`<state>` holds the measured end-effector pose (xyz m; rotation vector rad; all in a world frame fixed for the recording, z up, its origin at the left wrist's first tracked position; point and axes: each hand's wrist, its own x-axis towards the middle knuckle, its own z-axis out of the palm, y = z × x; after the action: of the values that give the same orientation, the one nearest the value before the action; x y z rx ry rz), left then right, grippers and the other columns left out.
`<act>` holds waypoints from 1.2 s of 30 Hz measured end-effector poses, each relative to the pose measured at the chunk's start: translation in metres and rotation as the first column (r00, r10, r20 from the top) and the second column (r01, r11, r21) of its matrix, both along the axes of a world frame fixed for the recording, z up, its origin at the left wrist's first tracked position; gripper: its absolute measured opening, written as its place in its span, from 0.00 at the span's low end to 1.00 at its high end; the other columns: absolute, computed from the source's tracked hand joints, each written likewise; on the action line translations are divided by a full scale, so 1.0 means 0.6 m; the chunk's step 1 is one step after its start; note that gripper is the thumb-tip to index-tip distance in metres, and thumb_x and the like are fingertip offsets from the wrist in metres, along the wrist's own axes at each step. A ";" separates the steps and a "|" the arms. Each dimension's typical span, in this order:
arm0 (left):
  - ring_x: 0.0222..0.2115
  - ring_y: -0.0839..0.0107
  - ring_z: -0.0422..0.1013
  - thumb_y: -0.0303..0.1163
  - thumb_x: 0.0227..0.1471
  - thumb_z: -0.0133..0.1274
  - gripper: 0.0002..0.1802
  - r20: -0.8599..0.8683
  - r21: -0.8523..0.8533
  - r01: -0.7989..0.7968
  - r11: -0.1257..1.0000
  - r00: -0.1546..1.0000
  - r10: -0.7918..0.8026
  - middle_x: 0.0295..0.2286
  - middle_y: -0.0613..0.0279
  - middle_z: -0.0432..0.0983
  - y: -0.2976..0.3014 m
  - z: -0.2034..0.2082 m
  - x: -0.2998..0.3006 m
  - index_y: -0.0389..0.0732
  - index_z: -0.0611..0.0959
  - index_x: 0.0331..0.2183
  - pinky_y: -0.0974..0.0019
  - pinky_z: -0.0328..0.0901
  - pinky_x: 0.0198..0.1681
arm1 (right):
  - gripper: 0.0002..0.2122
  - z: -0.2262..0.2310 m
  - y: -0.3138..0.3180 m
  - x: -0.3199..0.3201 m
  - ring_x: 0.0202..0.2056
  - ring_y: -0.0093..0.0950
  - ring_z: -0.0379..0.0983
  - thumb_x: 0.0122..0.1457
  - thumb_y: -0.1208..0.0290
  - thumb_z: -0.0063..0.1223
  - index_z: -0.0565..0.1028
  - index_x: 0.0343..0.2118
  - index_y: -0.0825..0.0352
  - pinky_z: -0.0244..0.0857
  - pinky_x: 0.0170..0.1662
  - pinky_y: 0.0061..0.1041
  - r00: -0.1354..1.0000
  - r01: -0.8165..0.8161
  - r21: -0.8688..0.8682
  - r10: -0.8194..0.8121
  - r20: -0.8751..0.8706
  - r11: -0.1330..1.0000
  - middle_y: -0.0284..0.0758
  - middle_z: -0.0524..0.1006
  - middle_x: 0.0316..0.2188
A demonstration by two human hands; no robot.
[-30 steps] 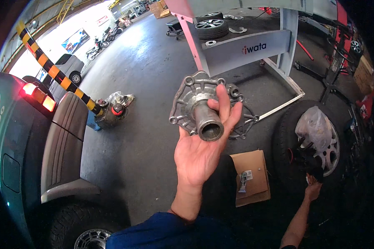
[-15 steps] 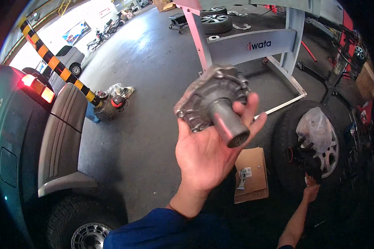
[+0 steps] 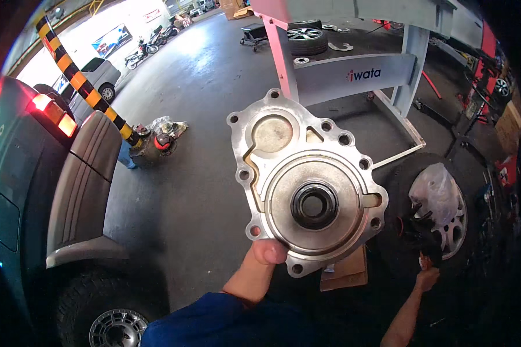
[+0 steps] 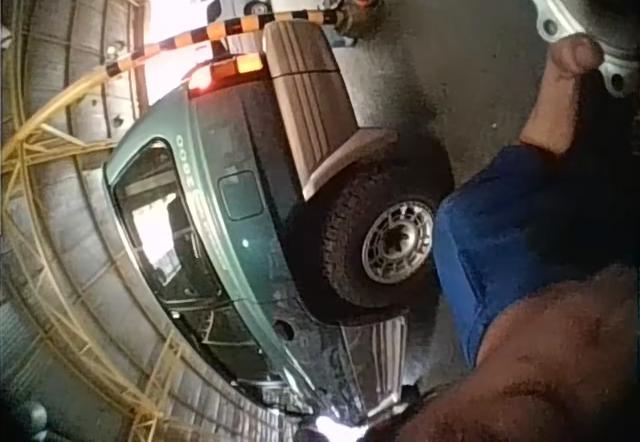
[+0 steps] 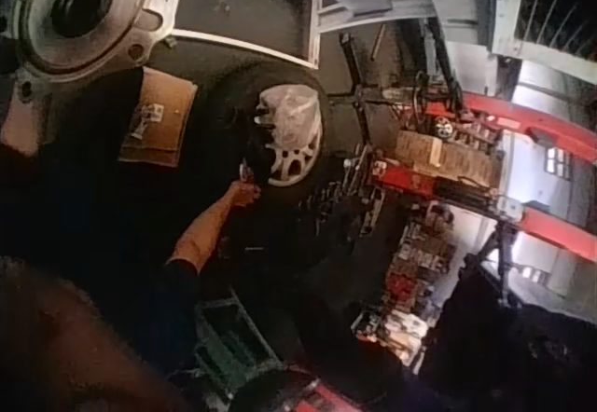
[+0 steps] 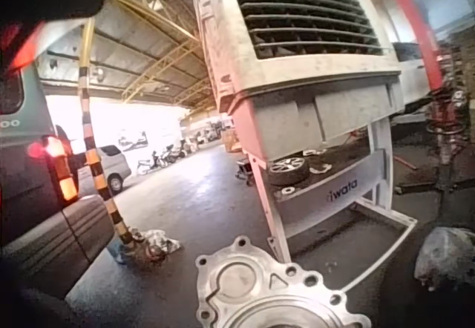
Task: The person applies a small amount of sealant from a tube onto the inner rim of a metal housing component. They then use their finger to spread the sealant evenly around the circular groove. The person repeatedly rotates and inspects the component to check the sealant application before placing it on a cardboard box.
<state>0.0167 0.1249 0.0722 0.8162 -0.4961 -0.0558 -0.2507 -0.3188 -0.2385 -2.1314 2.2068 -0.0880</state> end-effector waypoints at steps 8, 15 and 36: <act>0.54 0.55 0.67 0.70 0.47 0.50 0.59 0.052 0.066 -0.186 0.980 0.982 0.183 0.57 0.41 0.63 0.001 0.068 -0.006 0.27 0.58 0.60 0.51 0.64 0.58 | 0.15 0.007 0.007 0.012 0.49 0.45 0.74 0.60 0.69 0.54 0.72 0.49 0.68 0.69 0.48 0.43 0.993 -0.107 0.054 0.104 0.056 0.993 0.44 0.74 0.49; 0.55 0.57 0.66 0.74 0.46 0.48 0.62 0.048 0.021 -0.218 0.976 0.975 0.217 0.56 0.41 0.64 0.008 0.055 -0.009 0.27 0.57 0.61 0.51 0.63 0.59 | 0.17 -0.026 -0.014 0.004 0.48 0.46 0.74 0.61 0.70 0.51 0.68 0.52 0.69 0.70 0.49 0.43 0.986 -0.158 0.096 0.162 -0.035 0.983 0.46 0.74 0.49; 0.53 0.51 0.68 0.76 0.52 0.32 0.58 0.032 -0.422 0.196 0.885 0.979 -0.201 0.55 0.38 0.66 0.007 0.058 0.013 0.28 0.63 0.59 0.45 0.65 0.56 | 0.22 -0.013 0.019 0.002 0.49 0.46 0.74 0.62 0.70 0.49 0.64 0.58 0.69 0.71 0.48 0.46 0.988 -0.074 -0.095 0.086 0.128 0.993 0.49 0.74 0.49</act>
<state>0.0243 0.1290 0.1068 0.3345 -0.5543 -0.1373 -0.2495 -0.3072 -0.2462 -2.1872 2.0796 -0.3204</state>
